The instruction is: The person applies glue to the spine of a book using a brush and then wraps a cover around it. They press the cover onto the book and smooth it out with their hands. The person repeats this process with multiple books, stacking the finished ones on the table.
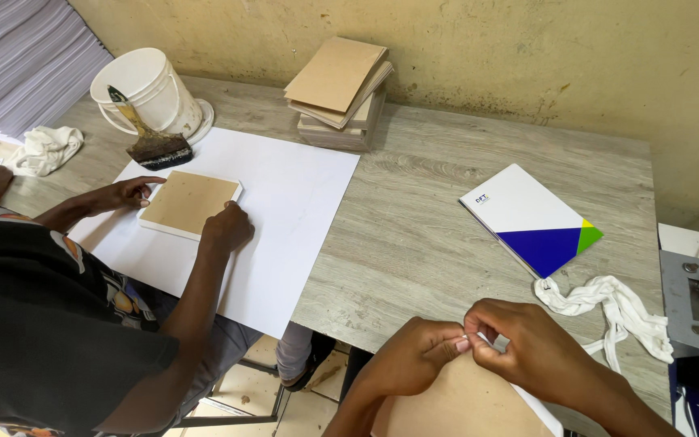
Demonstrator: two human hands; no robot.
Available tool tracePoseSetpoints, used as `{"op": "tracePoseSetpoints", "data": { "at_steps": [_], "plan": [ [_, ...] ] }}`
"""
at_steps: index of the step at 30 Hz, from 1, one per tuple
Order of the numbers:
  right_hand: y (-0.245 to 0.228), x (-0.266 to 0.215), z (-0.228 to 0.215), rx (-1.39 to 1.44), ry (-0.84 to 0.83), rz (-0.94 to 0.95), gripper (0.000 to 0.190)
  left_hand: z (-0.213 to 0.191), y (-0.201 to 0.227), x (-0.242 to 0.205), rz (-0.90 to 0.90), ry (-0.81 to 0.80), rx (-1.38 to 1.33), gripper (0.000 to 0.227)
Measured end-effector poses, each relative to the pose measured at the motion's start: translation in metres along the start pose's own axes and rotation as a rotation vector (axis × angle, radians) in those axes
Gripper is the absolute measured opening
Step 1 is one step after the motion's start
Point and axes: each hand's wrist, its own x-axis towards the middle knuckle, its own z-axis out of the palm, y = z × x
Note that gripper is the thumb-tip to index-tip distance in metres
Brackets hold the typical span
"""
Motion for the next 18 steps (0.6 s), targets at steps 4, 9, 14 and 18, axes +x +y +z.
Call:
{"op": "tracePoseSetpoints", "data": {
  "at_steps": [4, 9, 14, 18],
  "plan": [
    [0.002, 0.002, 0.001, -0.134, 0.139, -0.303, 0.005, -0.008, -0.003, 0.005, 0.029, 0.033, 0.094, 0.024],
    [0.004, 0.003, -0.001, -0.461, 0.221, -0.643, 0.025, -0.028, -0.007, 0.014, -0.066, 0.017, -0.047, 0.027],
    [0.012, 0.000, 0.017, -0.485, 0.160, -0.480, 0.038, -0.036, -0.007, 0.016, -0.152, 0.056, -0.158, 0.031],
    [0.015, -0.001, 0.017, -0.132, 0.248, -0.139, 0.048, -0.030, -0.027, 0.020, -0.141, 0.285, -0.209, 0.032]
  ]
}}
